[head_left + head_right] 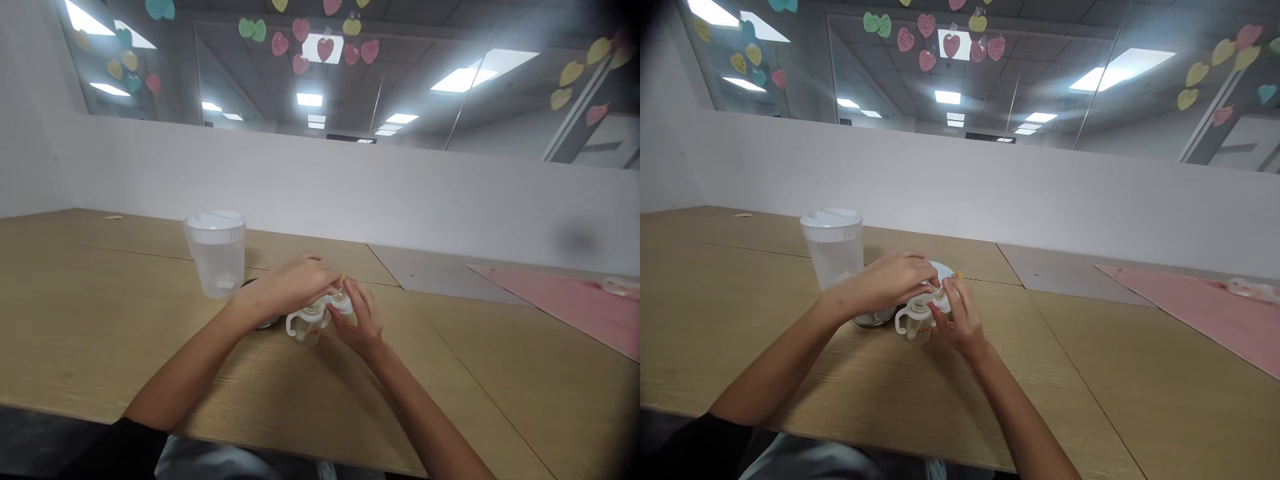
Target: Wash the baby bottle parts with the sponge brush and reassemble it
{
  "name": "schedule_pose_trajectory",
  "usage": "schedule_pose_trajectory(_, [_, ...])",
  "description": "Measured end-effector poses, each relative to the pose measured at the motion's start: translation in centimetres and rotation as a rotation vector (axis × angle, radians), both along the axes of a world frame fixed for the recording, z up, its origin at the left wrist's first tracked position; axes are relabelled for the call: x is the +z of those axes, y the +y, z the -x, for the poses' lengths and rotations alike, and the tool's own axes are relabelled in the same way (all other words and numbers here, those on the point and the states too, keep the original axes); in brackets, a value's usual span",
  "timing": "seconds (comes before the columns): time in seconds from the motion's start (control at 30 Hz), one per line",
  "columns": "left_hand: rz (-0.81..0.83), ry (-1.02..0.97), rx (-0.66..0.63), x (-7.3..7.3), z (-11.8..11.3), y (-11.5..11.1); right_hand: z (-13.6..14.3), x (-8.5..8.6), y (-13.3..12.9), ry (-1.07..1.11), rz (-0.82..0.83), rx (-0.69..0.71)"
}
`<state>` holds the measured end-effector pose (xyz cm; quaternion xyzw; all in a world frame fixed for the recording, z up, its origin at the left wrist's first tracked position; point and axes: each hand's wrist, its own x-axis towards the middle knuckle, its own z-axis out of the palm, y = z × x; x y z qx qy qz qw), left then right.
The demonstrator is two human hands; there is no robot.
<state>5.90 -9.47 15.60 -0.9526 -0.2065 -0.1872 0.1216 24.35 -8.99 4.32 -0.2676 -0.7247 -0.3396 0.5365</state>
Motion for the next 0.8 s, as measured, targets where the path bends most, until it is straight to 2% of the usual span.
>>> schedule_pose_trajectory(0.1, [-0.162, 0.065, 0.033, 0.0, -0.1, -1.3, -0.1, 0.2, 0.1, -0.004, -0.005, -0.021])
schedule_pose_trajectory(0.2, [-0.218, 0.101, 0.071, 0.2, -0.1, -1.8, 0.0, 0.3, 0.2, 0.003, 0.01, -0.022])
schedule_pose_trajectory(0.3, [-0.114, 0.038, 0.06, 0.2, -0.4, -1.1, -0.1, 0.1, 0.4, 0.033, 0.023, 0.015])
schedule_pose_trajectory(0.37, [0.009, -0.149, -0.001, -0.8, -0.6, -0.1, -0.2, -0.3, 0.5, 0.145, 0.086, 0.013])
schedule_pose_trajectory(0.47, [0.177, -0.608, -0.033, -4.1, -0.6, 1.5, -0.3, -1.0, 0.6, 0.518, 0.369, 0.059])
schedule_pose_trajectory(0.53, [0.221, -0.762, -0.029, -7.3, -0.3, 2.3, 0.1, -1.5, 0.7, 0.741, 0.56, 0.163])
schedule_pose_trajectory(0.6, [0.235, -0.791, -0.003, -10.5, 0.2, 2.8, 1.0, -1.8, 0.7, 0.86, 0.691, 0.264])
schedule_pose_trajectory(0.67, [0.237, -0.805, 0.064, -13.1, 0.7, 3.0, 2.0, -2.0, 0.6, 0.885, 0.775, 0.337])
schedule_pose_trajectory(0.73, [0.184, -0.758, 0.065, -14.8, 1.1, 3.0, 2.9, -2.2, 0.7, 0.83, 0.835, 0.373])
schedule_pose_trajectory(0.8, [0.124, -0.688, 0.039, -15.7, 1.2, 2.9, 3.6, -2.5, 0.8, 0.742, 0.873, 0.367])
